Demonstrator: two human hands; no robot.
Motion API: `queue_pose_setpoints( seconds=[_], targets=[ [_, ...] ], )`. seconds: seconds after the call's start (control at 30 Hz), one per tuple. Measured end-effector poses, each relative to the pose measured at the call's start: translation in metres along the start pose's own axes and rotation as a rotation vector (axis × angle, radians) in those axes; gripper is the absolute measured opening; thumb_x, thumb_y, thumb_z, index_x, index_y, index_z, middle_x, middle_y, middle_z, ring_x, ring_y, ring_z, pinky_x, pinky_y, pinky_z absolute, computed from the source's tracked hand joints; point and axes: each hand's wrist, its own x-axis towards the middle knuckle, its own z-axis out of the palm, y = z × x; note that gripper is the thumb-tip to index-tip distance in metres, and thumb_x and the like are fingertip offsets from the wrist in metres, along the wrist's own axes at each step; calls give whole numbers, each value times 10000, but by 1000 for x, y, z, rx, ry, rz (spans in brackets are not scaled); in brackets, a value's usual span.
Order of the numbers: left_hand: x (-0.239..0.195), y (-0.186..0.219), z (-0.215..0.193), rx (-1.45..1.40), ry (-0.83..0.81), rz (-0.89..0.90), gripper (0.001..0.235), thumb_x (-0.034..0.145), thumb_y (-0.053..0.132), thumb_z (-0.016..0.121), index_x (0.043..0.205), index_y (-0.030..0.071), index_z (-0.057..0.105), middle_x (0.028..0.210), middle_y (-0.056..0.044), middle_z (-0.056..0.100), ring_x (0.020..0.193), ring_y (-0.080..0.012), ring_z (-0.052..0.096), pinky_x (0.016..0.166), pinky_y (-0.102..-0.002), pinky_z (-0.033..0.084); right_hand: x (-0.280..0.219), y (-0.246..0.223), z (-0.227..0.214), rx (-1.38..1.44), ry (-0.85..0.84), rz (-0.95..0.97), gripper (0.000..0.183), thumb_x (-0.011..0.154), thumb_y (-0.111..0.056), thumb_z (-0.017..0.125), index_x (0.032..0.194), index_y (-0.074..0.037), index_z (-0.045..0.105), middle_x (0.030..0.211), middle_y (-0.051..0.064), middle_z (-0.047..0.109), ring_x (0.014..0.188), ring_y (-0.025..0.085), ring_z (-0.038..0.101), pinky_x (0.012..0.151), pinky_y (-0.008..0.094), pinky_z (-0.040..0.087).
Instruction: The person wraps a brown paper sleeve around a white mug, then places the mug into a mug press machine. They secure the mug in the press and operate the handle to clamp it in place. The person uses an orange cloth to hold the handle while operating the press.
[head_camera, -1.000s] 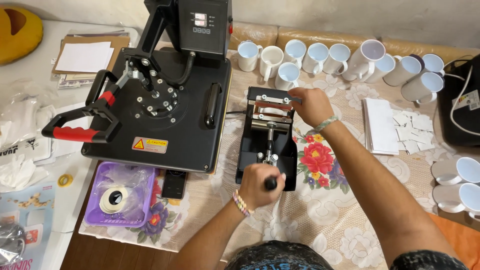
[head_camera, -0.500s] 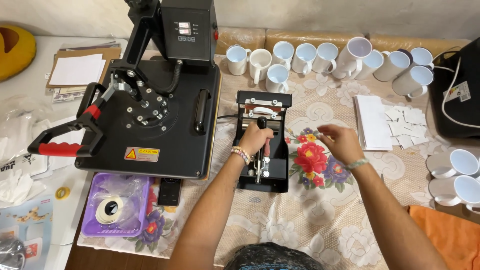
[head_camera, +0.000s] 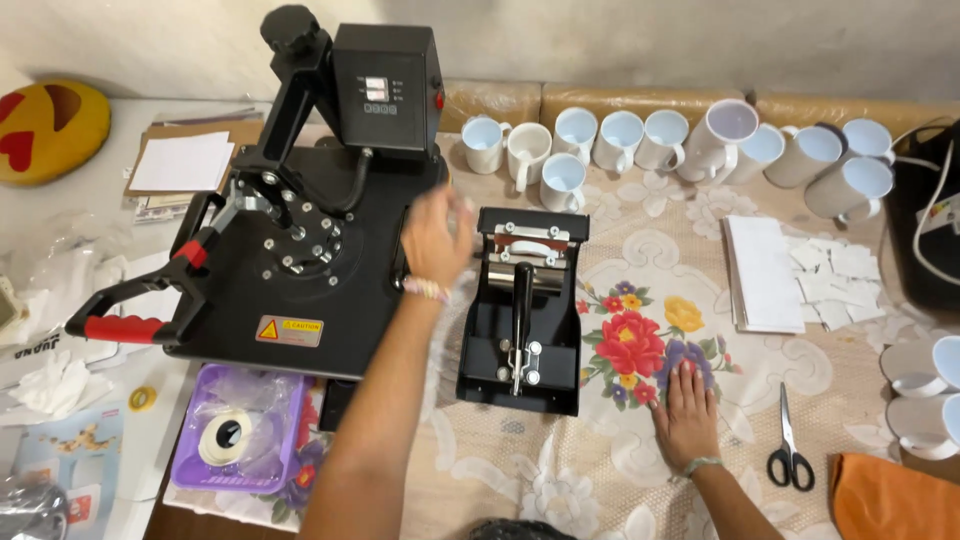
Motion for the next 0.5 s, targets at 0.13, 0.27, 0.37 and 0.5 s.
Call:
queue_pose_setpoints(
  seconds=[0.13,0.27,0.37,0.5],
  targets=[
    [50,-39,1,332,-108,6,663,902,308,705,1432,10,441,1259,-189,595,1184,-367,519,978,-488,438,-2,-2,1,-14,72,8,742,1007,-539,173,1600,-95,149,1702,87,93,1556,273,103,1232,459,120],
    [66,-83,21,407,-225,-71,862,942,381,698,1564,16,226,1155,-183,631,1062,-356,585,936,-480,478,-3,-5,-3,70,66,48,759,981,-571,214,1589,-116,205,1692,58,150,1562,240,117,1246,445,101],
    [75,-97,30,430,-233,-47,942,941,428,697,1589,20,148,1117,-185,645,1021,-367,592,916,-489,481,-3,-6,-5,71,63,64,763,973,-582,226,1585,-127,224,1686,48,175,1561,229,131,1251,433,104],
    [83,-101,34,499,-270,-67,952,954,444,682,1584,-5,127,1035,-159,665,972,-345,604,882,-482,489,-2,-5,-5,112,77,76,767,953,-572,281,1583,-137,249,1682,38,202,1556,227,160,1253,435,111]
  ],
)
